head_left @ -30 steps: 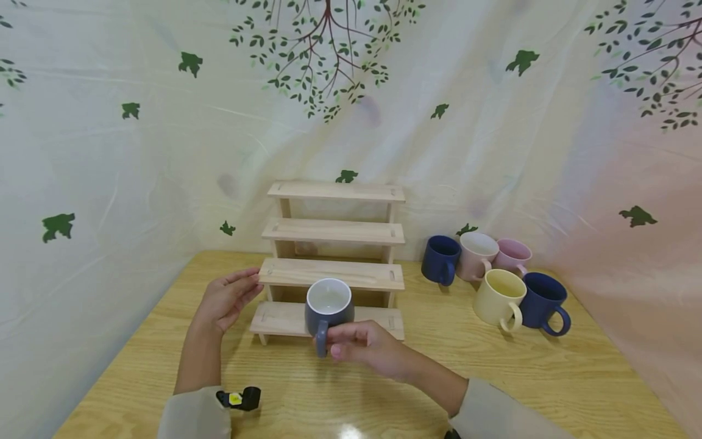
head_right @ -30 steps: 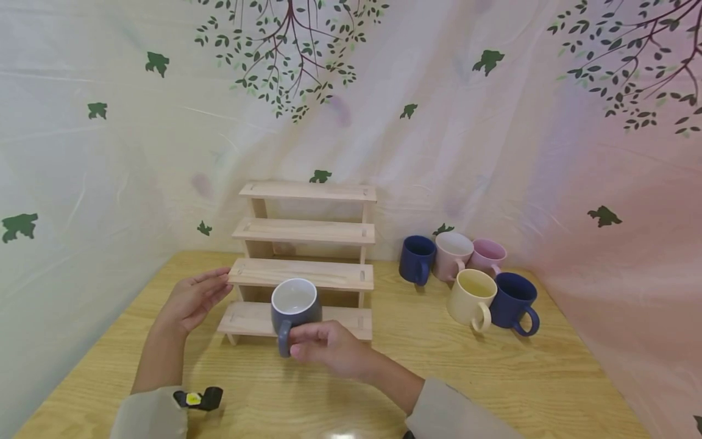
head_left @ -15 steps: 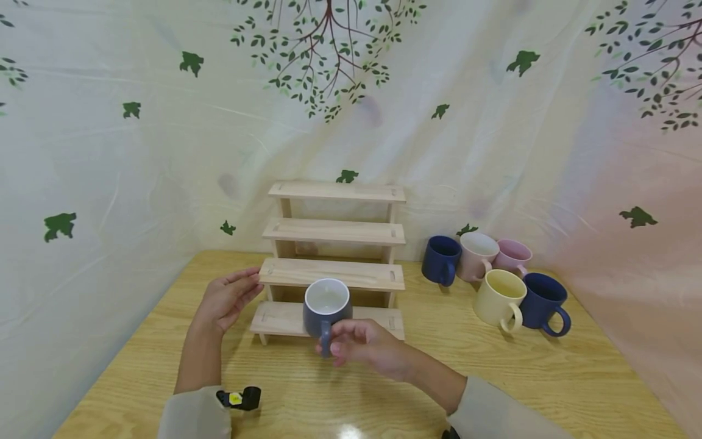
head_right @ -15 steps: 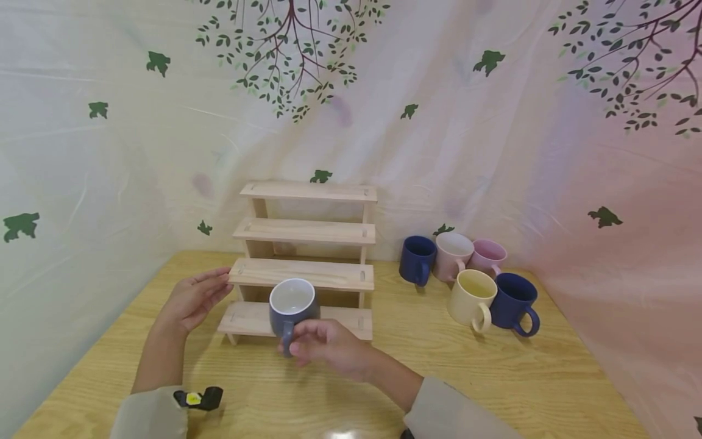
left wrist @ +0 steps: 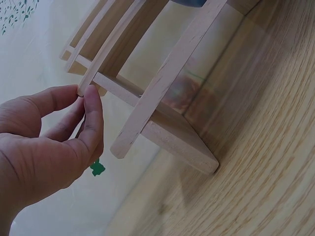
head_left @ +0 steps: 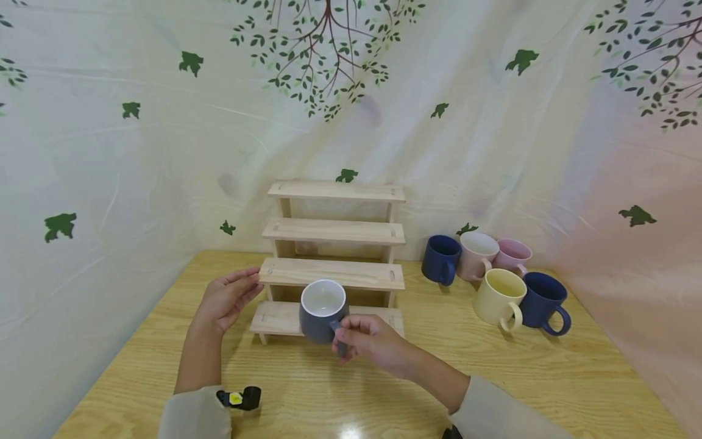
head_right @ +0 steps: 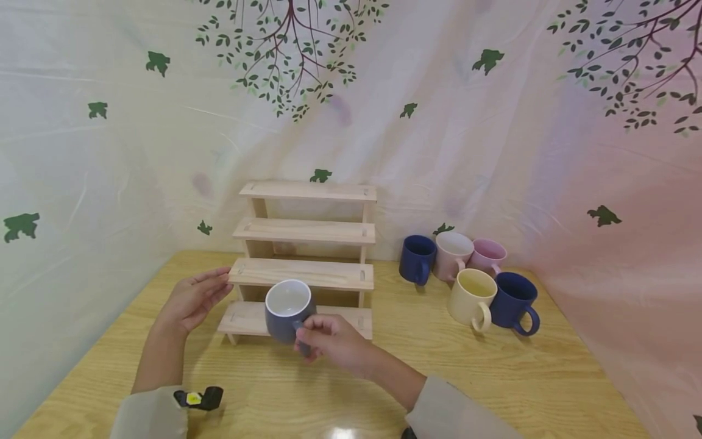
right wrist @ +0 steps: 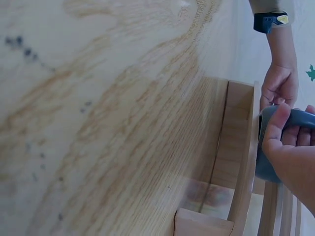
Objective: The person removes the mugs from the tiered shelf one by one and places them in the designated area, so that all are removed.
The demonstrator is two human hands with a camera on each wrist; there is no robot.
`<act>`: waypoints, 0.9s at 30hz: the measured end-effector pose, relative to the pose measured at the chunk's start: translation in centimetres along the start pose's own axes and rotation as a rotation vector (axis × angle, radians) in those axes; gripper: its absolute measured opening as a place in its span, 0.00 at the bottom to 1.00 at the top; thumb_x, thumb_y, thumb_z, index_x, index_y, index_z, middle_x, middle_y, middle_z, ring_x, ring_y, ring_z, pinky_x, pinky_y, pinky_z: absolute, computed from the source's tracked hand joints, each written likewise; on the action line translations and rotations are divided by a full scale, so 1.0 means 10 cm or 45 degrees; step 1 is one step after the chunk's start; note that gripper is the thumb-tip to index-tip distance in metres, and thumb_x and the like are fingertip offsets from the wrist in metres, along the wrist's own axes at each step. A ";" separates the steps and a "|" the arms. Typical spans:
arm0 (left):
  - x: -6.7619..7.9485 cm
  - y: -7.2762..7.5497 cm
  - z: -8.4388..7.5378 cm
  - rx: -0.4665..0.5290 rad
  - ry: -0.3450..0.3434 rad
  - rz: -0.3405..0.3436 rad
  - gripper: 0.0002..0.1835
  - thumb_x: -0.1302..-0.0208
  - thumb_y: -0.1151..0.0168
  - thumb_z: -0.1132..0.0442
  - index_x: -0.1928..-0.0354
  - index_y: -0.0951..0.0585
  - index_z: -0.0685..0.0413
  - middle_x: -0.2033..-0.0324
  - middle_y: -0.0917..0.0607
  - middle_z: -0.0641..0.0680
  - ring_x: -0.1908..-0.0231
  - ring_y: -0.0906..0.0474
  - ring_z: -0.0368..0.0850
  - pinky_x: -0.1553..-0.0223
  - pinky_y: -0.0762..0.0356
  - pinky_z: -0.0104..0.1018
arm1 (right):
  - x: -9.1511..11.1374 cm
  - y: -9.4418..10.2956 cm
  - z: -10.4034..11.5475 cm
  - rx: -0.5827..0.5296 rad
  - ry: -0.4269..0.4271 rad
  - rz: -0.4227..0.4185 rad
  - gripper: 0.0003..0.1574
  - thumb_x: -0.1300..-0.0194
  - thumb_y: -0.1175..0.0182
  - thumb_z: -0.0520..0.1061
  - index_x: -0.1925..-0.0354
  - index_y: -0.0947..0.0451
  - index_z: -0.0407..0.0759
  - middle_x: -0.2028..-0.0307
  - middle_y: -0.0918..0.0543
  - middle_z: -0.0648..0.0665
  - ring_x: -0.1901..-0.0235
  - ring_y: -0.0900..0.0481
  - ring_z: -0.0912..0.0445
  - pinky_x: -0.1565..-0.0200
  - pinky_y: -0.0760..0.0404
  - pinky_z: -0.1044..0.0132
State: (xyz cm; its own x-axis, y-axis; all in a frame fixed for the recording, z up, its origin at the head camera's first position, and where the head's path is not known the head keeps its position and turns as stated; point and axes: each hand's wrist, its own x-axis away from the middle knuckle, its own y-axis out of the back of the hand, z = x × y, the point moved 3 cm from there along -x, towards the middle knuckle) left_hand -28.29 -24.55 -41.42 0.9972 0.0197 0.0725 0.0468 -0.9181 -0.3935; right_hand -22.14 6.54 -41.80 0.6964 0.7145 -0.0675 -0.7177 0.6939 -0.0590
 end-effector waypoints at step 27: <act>-0.01 -0.01 -0.02 -0.017 -0.002 -0.008 0.10 0.28 0.41 0.75 0.53 0.12 0.61 0.58 0.12 0.52 0.59 0.13 0.41 0.48 0.14 0.32 | 0.08 0.22 0.02 -0.083 0.144 -0.220 0.12 0.25 0.47 0.36 0.66 0.20 0.42 0.71 0.21 0.50 0.70 0.22 0.58 0.68 0.22 0.69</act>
State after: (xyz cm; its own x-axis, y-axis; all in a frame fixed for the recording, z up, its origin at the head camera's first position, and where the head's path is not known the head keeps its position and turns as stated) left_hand -28.36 -24.55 -41.19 0.9970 0.0262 0.0733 0.0522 -0.9233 -0.3805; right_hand -23.15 8.65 -41.83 0.8069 0.5680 -0.1621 -0.5888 0.7954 -0.1437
